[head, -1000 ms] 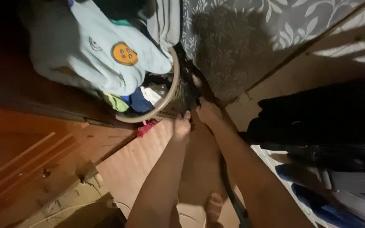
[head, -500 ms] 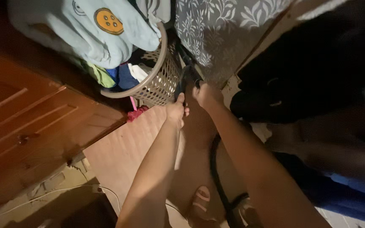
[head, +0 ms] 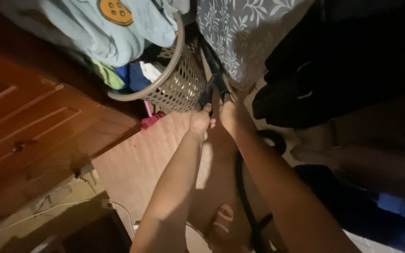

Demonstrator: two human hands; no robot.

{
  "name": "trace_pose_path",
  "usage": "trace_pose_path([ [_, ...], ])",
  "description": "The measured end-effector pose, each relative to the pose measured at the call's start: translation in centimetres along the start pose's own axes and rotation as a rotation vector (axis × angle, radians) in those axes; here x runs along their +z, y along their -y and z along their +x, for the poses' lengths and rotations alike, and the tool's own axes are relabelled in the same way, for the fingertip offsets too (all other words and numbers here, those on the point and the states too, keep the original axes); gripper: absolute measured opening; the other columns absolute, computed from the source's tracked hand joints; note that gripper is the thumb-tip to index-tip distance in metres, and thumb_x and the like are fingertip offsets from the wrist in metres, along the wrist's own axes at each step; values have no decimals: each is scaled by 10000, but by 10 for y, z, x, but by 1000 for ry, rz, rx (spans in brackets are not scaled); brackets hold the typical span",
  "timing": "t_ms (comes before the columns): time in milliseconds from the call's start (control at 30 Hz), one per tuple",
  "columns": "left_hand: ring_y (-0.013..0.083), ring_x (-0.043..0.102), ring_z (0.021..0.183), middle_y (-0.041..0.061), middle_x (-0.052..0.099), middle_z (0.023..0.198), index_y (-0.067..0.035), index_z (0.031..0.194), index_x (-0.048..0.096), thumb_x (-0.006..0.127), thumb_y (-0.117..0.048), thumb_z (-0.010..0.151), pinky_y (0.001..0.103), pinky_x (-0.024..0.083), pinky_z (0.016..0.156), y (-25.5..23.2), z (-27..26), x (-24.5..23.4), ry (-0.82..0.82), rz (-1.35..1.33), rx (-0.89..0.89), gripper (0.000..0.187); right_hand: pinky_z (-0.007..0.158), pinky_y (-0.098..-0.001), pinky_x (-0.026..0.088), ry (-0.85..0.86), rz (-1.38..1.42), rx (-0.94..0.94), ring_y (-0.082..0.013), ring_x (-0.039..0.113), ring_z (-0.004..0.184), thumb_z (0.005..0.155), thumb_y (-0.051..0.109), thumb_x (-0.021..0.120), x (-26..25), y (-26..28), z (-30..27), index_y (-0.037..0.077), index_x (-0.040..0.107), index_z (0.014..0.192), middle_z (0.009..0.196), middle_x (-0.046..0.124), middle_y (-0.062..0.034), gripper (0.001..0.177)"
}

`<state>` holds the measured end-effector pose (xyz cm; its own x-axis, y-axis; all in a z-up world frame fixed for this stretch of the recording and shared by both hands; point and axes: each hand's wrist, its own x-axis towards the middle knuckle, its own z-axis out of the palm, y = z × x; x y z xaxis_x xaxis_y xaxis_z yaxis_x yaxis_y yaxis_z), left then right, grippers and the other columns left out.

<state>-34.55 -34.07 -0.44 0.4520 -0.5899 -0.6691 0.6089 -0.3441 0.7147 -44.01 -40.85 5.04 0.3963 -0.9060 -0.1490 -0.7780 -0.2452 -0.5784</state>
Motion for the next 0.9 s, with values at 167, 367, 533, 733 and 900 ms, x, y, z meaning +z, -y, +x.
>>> trace_pose_path([
  [167,129,552,562,64,651,924,-101,1377,571,610,-306,1011,273,498,494,-23,2,7,71,119,32,422,903,-535,539,22,-220,10,-440,657,1075,975,285,575,-14,21,22,64,692,1203,1204,675,-236,338],
  [367,126,536,549,60,682,921,-142,1494,450,599,-296,994,277,509,503,-60,-3,17,100,201,-5,544,896,-525,541,207,-324,173,-414,646,1098,1000,393,568,-27,44,50,61,700,1182,1200,667,-211,401],
  [533,129,532,561,85,672,899,-75,1529,472,636,-253,997,278,479,505,-64,12,10,93,150,-32,585,842,-495,578,263,-358,167,-385,691,1048,1032,333,546,-18,46,50,61,678,1248,1175,686,-222,371],
  [733,145,590,670,55,654,1012,-157,1570,386,593,-261,980,314,544,594,-60,34,4,63,214,-60,633,799,-477,600,316,-360,194,-355,725,975,1058,319,512,-22,61,48,30,644,1267,1124,710,-222,380],
  [900,158,645,951,87,621,1261,-52,1546,412,629,-258,1034,344,584,717,-47,53,0,84,276,86,594,831,-472,583,329,-368,166,-371,691,1001,1092,339,485,-22,60,39,25,601,1335,1152,707,-240,414],
])
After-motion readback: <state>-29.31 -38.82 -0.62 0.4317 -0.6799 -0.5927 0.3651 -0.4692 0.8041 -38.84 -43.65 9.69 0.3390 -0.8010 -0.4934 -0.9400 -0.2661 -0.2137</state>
